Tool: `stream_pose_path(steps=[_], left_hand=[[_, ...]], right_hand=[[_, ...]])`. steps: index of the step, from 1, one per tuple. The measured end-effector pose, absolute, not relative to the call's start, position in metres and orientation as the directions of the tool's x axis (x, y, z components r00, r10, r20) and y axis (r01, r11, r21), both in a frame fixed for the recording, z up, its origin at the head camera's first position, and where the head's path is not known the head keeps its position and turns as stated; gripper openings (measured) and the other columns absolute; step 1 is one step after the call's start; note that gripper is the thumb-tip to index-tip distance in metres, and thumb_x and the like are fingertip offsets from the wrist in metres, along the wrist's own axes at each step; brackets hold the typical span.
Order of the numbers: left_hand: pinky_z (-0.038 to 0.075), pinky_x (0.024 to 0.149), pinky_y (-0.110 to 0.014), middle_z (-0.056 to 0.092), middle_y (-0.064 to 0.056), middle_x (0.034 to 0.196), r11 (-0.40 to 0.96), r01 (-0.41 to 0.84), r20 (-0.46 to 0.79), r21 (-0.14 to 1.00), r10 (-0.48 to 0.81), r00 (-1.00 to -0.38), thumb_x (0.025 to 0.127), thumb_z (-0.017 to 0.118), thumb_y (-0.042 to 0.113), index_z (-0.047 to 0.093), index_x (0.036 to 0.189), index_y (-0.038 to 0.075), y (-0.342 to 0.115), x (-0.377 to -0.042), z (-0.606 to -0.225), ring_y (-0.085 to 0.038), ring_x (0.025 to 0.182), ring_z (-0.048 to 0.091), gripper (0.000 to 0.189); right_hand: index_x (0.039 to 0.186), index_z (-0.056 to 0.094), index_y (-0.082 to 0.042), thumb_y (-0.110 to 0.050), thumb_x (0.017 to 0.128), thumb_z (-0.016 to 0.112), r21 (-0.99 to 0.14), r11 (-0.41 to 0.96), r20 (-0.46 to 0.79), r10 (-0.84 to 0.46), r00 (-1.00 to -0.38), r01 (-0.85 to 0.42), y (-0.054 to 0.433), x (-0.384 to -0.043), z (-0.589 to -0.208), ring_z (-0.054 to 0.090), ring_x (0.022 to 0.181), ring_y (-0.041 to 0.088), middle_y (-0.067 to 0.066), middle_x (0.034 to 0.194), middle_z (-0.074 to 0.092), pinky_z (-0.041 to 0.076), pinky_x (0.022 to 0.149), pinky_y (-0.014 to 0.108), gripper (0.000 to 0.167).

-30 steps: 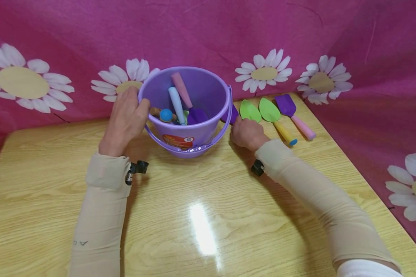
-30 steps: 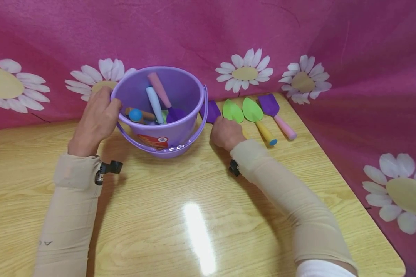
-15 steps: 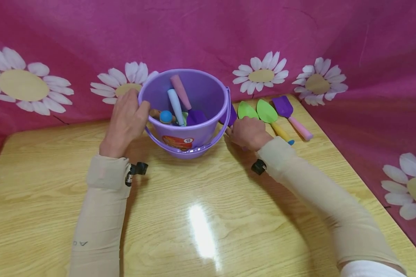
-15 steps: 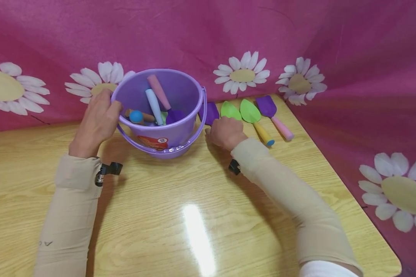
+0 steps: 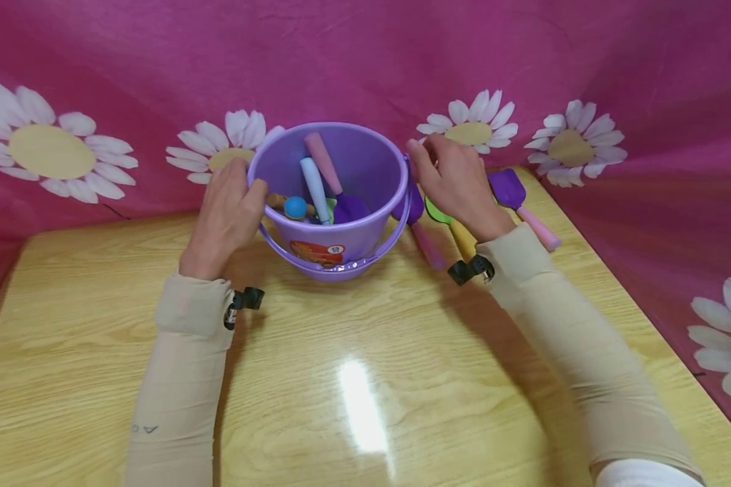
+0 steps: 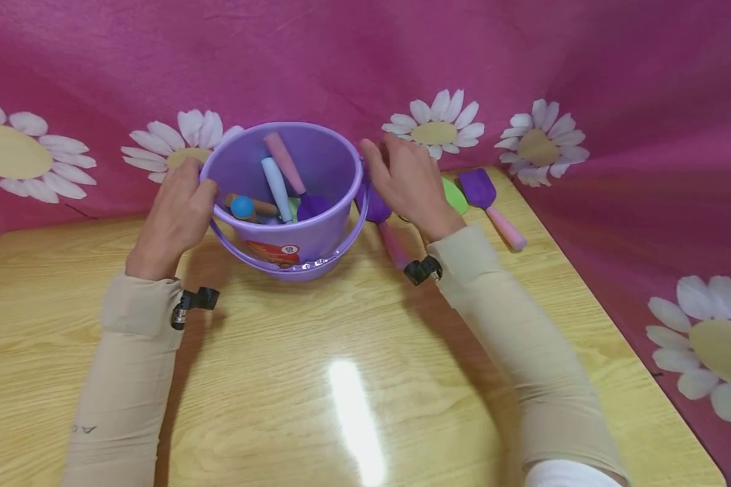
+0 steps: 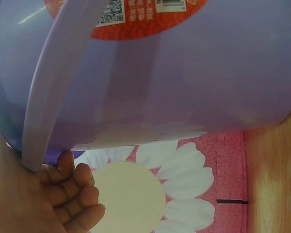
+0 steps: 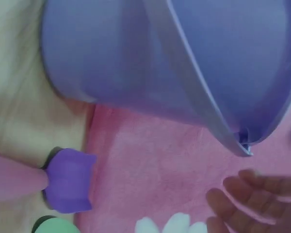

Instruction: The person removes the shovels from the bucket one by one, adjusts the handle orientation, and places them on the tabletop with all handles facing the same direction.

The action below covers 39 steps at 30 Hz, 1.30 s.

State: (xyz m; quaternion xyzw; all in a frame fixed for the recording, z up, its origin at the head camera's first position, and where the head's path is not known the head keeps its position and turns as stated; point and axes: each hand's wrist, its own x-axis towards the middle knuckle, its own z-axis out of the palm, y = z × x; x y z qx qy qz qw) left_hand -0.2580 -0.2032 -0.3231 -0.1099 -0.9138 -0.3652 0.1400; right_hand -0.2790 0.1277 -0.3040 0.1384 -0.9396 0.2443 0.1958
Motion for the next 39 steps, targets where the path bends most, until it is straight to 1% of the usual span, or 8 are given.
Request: stream_pose_path(steps=[4,7,11,14,17,22,31,39], left_hand=[[0.037,0.100,-0.051,0.056,-0.024,0.107,0.705,0.302,0.337,0.641,0.095,-0.937,0.096,0.036,0.029,0.055,0.113,-0.006,-0.203,-0.258,-0.324,-0.040,0.110,0.049,0.043],[0.037,0.100,-0.050,0.056,-0.023,0.107,0.706,0.301,0.338,0.641,0.093,-0.937,0.096,0.036,0.029,0.054,0.113,-0.005,-0.204,-0.259,-0.324,-0.040,0.110,0.048,0.042],[0.037,0.100,-0.049,0.055,-0.023,0.106,0.707,0.303,0.341,0.639,0.093,-0.936,0.097,0.036,0.030,0.054,0.112,-0.004,-0.204,-0.259,-0.324,-0.039,0.111,0.048,0.042],[0.037,0.100,-0.049,0.055,-0.023,0.104,0.707,0.303,0.347,0.639,0.087,-0.934,0.096,0.037,0.030,0.055,0.111,-0.004,-0.204,-0.259,-0.324,-0.039,0.111,0.048,0.041],[0.037,0.101,-0.049,0.055,-0.023,0.105,0.704,0.305,0.349,0.641,0.086,-0.933,0.096,0.037,0.030,0.055,0.111,-0.004,-0.204,-0.260,-0.324,-0.039,0.112,0.048,0.041],[0.037,0.101,-0.048,0.055,-0.023,0.105,0.700,0.307,0.348,0.645,0.089,-0.933,0.095,0.037,0.030,0.055,0.111,-0.004,-0.203,-0.261,-0.326,-0.038,0.112,0.048,0.041],[0.037,0.101,-0.050,0.055,-0.024,0.105,0.708,0.298,0.350,0.641,0.077,-0.934,0.094,0.038,0.029,0.054,0.110,-0.005,-0.202,-0.260,-0.325,-0.039,0.112,0.048,0.040],[0.037,0.101,-0.051,0.058,-0.025,0.105,0.710,0.303,0.365,0.636,0.070,-0.928,0.094,0.039,0.028,0.056,0.110,-0.005,-0.204,-0.260,-0.326,-0.041,0.112,0.049,0.040]], right_hand=[[0.137,0.056,-0.009,-0.074,0.094,0.045,-0.473,0.795,0.326,-0.242,-0.914,-0.380,0.120,-0.279,-0.300,0.058,0.109,0.027,0.013,0.123,0.063,0.048,0.094,0.046,0.079],[0.145,0.050,-0.009,-0.075,0.090,0.049,-0.483,0.803,0.229,-0.269,-0.935,-0.350,0.115,-0.282,-0.301,0.053,0.120,0.027,0.012,0.135,0.057,0.046,0.104,0.049,0.086],[0.140,0.054,-0.007,-0.057,0.093,0.054,-0.518,0.770,0.225,-0.298,-0.928,-0.373,0.114,-0.290,-0.308,0.053,0.123,0.029,0.013,0.134,0.059,0.043,0.110,0.050,0.069],[0.138,0.055,-0.004,-0.044,0.094,0.052,-0.531,0.724,0.298,-0.326,-0.897,-0.440,0.114,-0.296,-0.318,0.054,0.121,0.031,0.015,0.128,0.060,0.043,0.109,0.050,0.059],[0.134,0.055,-0.001,-0.038,0.094,0.048,-0.508,0.709,0.370,-0.334,-0.867,-0.490,0.115,-0.298,-0.325,0.053,0.122,0.033,0.018,0.123,0.060,0.040,0.109,0.050,0.054],[0.130,0.056,0.001,-0.036,0.094,0.045,-0.445,0.726,0.427,-0.341,-0.837,-0.523,0.117,-0.296,-0.328,0.049,0.125,0.036,0.021,0.123,0.060,0.036,0.111,0.051,0.053],[0.125,0.059,0.000,-0.042,0.096,0.046,-0.302,0.786,0.399,-0.410,-0.820,-0.539,0.122,-0.299,-0.318,0.052,0.125,0.038,0.020,0.124,0.062,0.041,0.107,0.052,0.053],[0.129,0.058,0.003,-0.039,0.097,0.043,-0.333,0.767,0.393,-0.416,-0.820,-0.549,0.119,-0.299,-0.321,0.056,0.118,0.039,0.020,0.120,0.063,0.043,0.102,0.055,0.056]])
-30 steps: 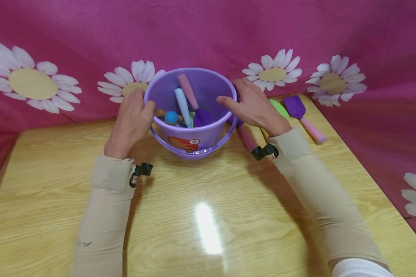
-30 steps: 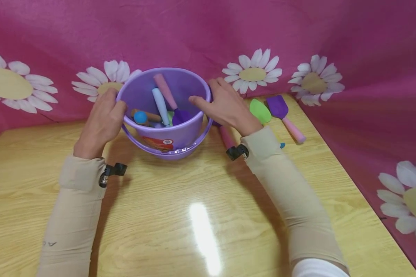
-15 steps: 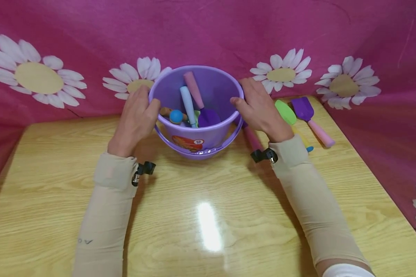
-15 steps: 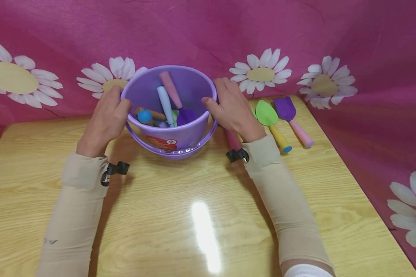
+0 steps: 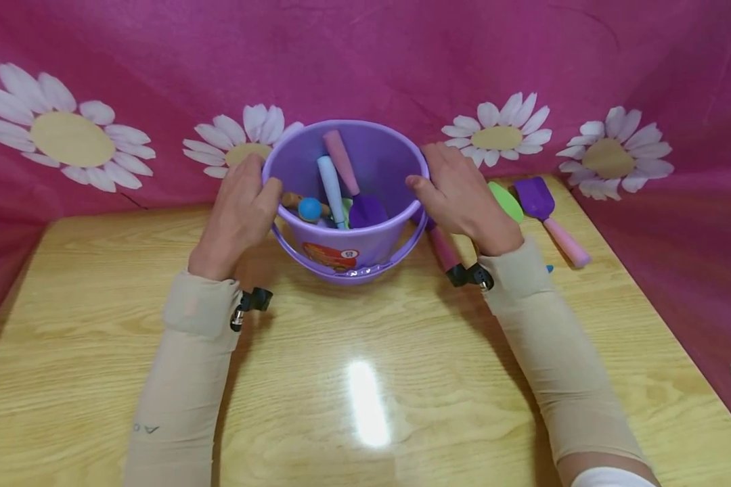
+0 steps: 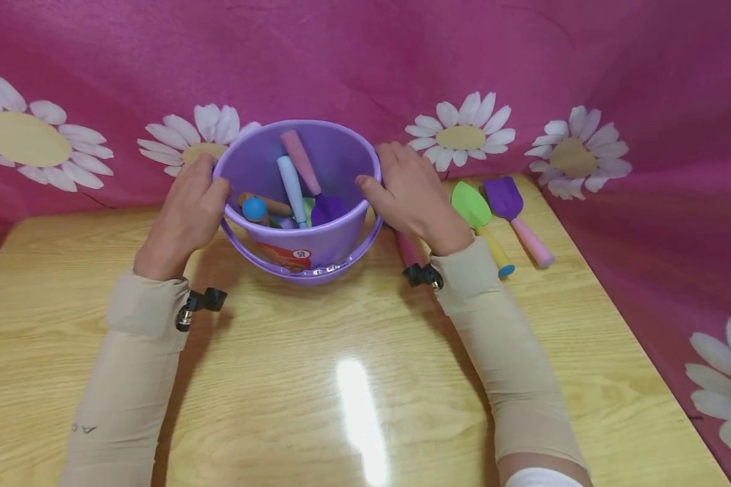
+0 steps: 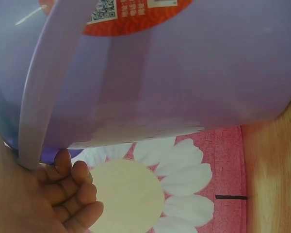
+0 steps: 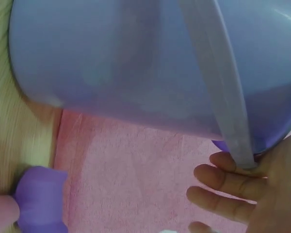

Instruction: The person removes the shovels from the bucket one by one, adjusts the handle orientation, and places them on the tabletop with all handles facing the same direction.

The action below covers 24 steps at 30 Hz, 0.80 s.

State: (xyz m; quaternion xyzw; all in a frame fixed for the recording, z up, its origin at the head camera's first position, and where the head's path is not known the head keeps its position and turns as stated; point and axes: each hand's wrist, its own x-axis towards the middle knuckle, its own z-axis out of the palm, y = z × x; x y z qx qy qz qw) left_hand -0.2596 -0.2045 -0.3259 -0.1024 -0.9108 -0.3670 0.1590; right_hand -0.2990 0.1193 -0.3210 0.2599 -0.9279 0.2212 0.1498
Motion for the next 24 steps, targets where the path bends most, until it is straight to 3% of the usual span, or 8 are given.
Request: stream_pose_path(steps=[11,24], left_hand=[[0.037,0.101,-0.053,0.058,-0.027,0.104,0.722,0.298,0.371,0.625,0.061,-0.927,0.094,0.038,0.026,0.055,0.109,-0.008,-0.2057,-0.2578,-0.3262,-0.044,0.111,0.050,0.041],[0.038,0.096,-0.047,0.058,-0.024,0.102,0.710,0.295,0.378,0.640,0.043,-0.925,0.093,0.039,0.026,0.057,0.107,-0.006,-0.2037,-0.2608,-0.3275,-0.040,0.107,0.050,0.039]], right_hand=[[0.133,0.056,0.002,-0.037,0.097,0.042,-0.357,0.765,0.379,-0.406,-0.831,-0.536,0.1160,-0.2967,-0.3228,0.054,0.119,0.037,0.020,0.123,0.061,0.042,0.103,0.056,0.055],[0.132,0.054,0.004,-0.036,0.097,0.041,-0.375,0.770,0.360,-0.393,-0.846,-0.517,0.1169,-0.2963,-0.3218,0.050,0.122,0.041,0.022,0.124,0.059,0.037,0.106,0.057,0.055]])
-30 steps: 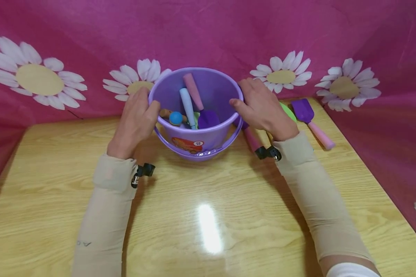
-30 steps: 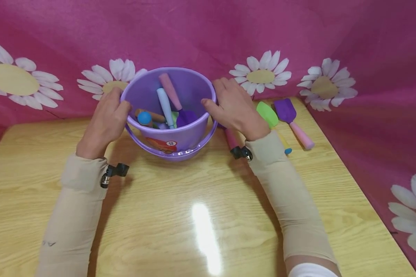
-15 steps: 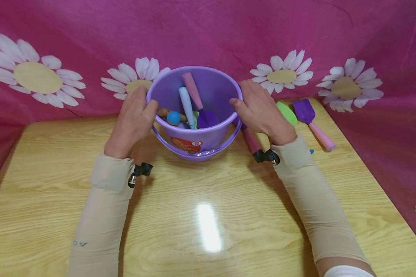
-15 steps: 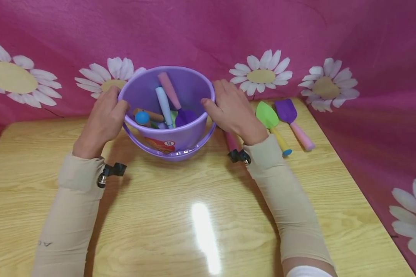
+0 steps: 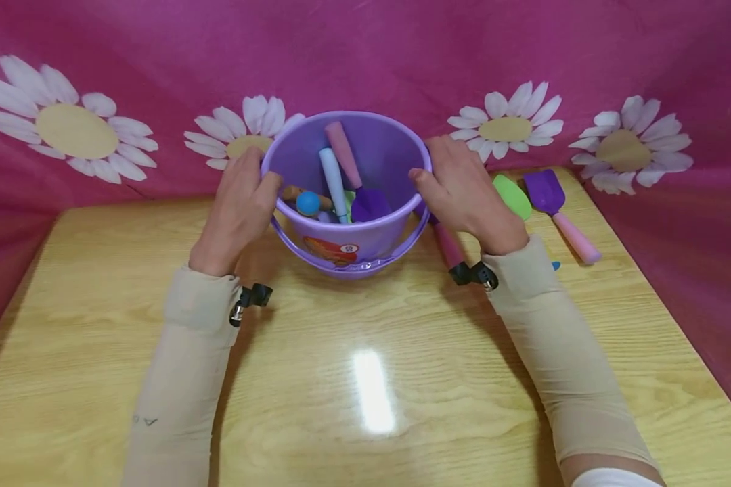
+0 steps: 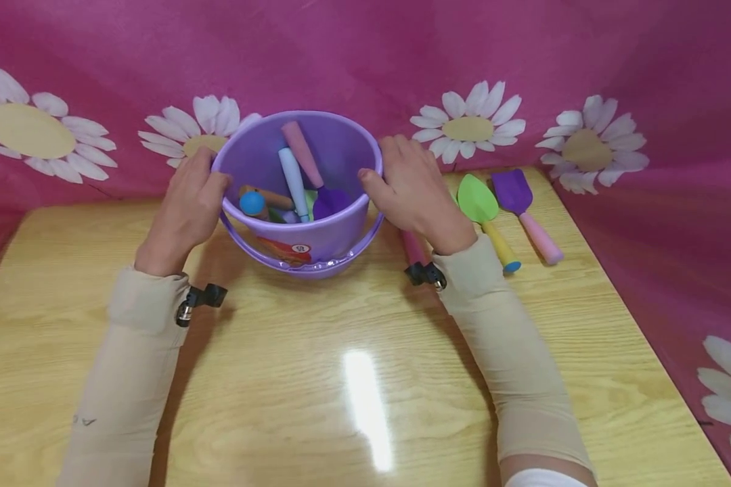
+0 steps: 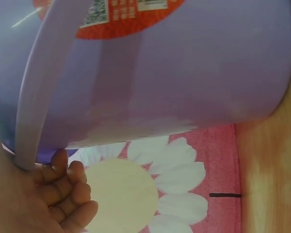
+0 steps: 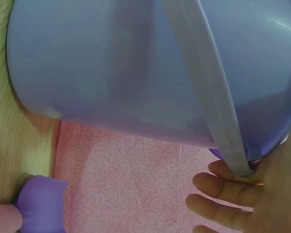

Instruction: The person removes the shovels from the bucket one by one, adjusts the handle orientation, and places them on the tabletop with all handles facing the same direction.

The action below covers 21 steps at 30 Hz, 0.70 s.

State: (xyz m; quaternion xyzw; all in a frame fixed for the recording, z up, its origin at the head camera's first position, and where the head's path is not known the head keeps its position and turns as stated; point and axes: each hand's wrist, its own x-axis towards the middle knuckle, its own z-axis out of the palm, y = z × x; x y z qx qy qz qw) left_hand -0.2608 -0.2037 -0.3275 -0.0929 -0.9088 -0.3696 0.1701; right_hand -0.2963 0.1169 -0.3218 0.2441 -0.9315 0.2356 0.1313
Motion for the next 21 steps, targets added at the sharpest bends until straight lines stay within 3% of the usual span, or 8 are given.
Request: stream_pose_path(steps=[4,9,16,21], left_hand=[[0.039,0.096,-0.049,0.059,-0.025,0.103,0.718,0.295,0.378,0.630,0.049,-0.925,0.095,0.040,0.027,0.057,0.107,-0.006,-0.206,-0.258,-0.329,-0.040,0.107,0.051,0.040],[0.038,0.099,-0.051,0.061,-0.023,0.098,0.779,0.345,0.411,0.524,0.123,-0.903,0.099,0.042,0.033,0.060,0.104,-0.004,-0.209,-0.257,-0.321,-0.040,0.105,0.053,0.042],[0.036,0.098,-0.054,0.060,-0.025,0.113,0.857,0.355,0.474,0.374,0.153,-0.867,0.104,0.039,0.044,0.056,0.127,-0.005,-0.212,-0.245,-0.300,-0.041,0.112,0.049,0.057],[0.035,0.099,-0.050,0.062,-0.024,0.110,0.820,0.445,0.501,0.360,0.232,-0.833,0.104,0.045,0.039,0.061,0.117,-0.004,-0.209,-0.236,-0.285,-0.039,0.110,0.051,0.048]], right_hand=[[0.132,0.054,0.004,-0.037,0.098,0.041,-0.379,0.767,0.348,-0.400,-0.848,-0.518,0.115,-0.296,-0.323,0.050,0.122,0.040,0.021,0.123,0.059,0.037,0.106,0.057,0.054],[0.129,0.055,0.003,-0.037,0.097,0.042,-0.380,0.764,0.358,-0.398,-0.845,-0.521,0.118,-0.295,-0.323,0.051,0.121,0.040,0.021,0.119,0.059,0.038,0.104,0.056,0.053],[0.127,0.055,0.003,-0.039,0.097,0.042,-0.393,0.751,0.370,-0.399,-0.839,-0.530,0.118,-0.297,-0.322,0.051,0.118,0.039,0.021,0.117,0.059,0.039,0.102,0.055,0.053],[0.129,0.055,0.004,-0.038,0.097,0.042,-0.401,0.748,0.356,-0.405,-0.842,-0.529,0.118,-0.298,-0.321,0.051,0.119,0.039,0.022,0.118,0.059,0.039,0.104,0.054,0.054]])
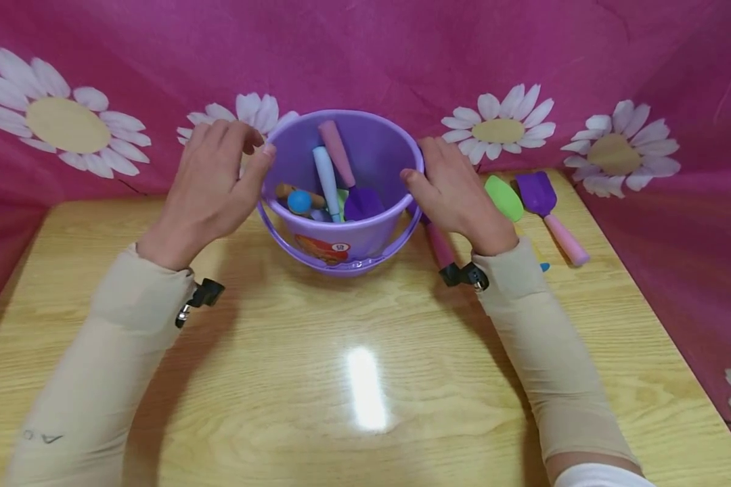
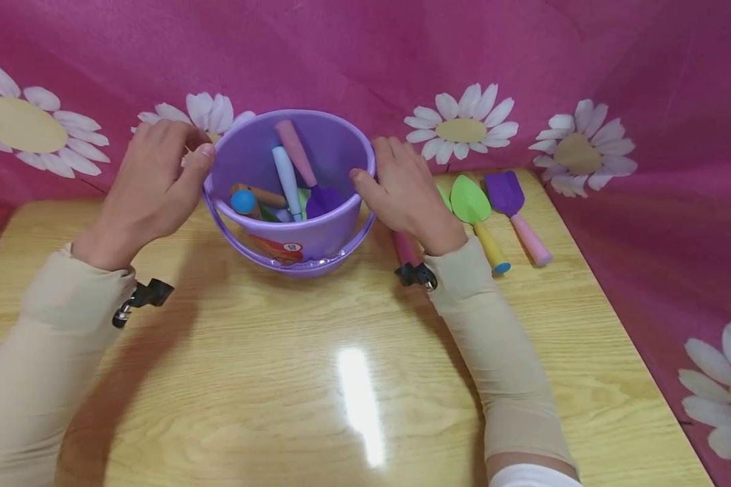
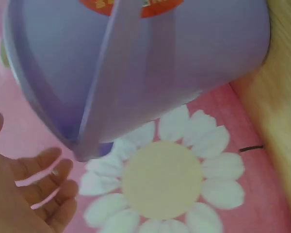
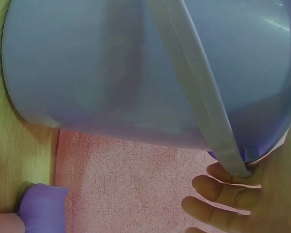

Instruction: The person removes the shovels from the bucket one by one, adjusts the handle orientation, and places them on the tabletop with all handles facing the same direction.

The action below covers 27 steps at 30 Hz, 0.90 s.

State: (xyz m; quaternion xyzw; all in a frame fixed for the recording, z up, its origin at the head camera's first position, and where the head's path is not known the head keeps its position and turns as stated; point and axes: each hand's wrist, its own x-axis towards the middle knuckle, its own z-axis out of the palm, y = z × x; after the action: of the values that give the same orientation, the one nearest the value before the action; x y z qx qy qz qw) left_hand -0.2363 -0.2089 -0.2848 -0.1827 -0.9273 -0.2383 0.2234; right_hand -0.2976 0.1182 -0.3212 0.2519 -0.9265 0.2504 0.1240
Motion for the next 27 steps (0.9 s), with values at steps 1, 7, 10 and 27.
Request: stream_pose_path(steps=[1,7,10,27], left_hand=[[0.036,0.098,-0.049,0.062,-0.023,0.108,0.816,0.463,0.497,0.345,0.260,-0.828,0.104,0.046,0.038,0.062,0.114,-0.004,-0.207,-0.235,-0.282,-0.038,0.107,0.051,0.046],[0.040,0.097,-0.049,0.064,-0.017,0.106,0.833,0.501,0.387,0.236,0.392,-0.834,0.106,0.044,0.042,0.065,0.106,0.001,-0.191,-0.228,-0.261,-0.035,0.104,0.053,0.046],[0.044,0.094,-0.048,0.064,-0.016,0.104,0.844,0.505,0.331,0.184,0.430,-0.840,0.107,0.040,0.046,0.065,0.105,0.003,-0.180,-0.227,-0.252,-0.033,0.102,0.057,0.050],[0.056,0.090,-0.060,0.071,-0.019,0.100,0.864,0.494,-0.062,-0.100,0.490,-0.869,0.108,0.034,0.036,0.049,0.138,-0.016,-0.115,-0.228,-0.243,-0.041,0.099,0.070,0.062]], right_hand=[[0.129,0.055,0.004,-0.038,0.097,0.042,-0.403,0.746,0.357,-0.406,-0.841,-0.530,0.118,-0.297,-0.322,0.052,0.118,0.039,0.022,0.119,0.059,0.039,0.104,0.054,0.054],[0.128,0.055,0.004,-0.039,0.097,0.043,-0.399,0.742,0.371,-0.407,-0.835,-0.539,0.119,-0.297,-0.324,0.052,0.117,0.039,0.022,0.117,0.059,0.040,0.103,0.054,0.054],[0.128,0.055,0.003,-0.039,0.097,0.044,-0.401,0.745,0.365,-0.404,-0.839,-0.533,0.118,-0.297,-0.323,0.053,0.116,0.039,0.022,0.117,0.060,0.041,0.103,0.054,0.054],[0.130,0.053,-0.001,-0.041,0.098,0.043,-0.447,0.747,0.307,-0.389,-0.868,-0.493,0.117,-0.298,-0.320,0.054,0.113,0.036,0.018,0.115,0.059,0.044,0.100,0.052,0.052]])
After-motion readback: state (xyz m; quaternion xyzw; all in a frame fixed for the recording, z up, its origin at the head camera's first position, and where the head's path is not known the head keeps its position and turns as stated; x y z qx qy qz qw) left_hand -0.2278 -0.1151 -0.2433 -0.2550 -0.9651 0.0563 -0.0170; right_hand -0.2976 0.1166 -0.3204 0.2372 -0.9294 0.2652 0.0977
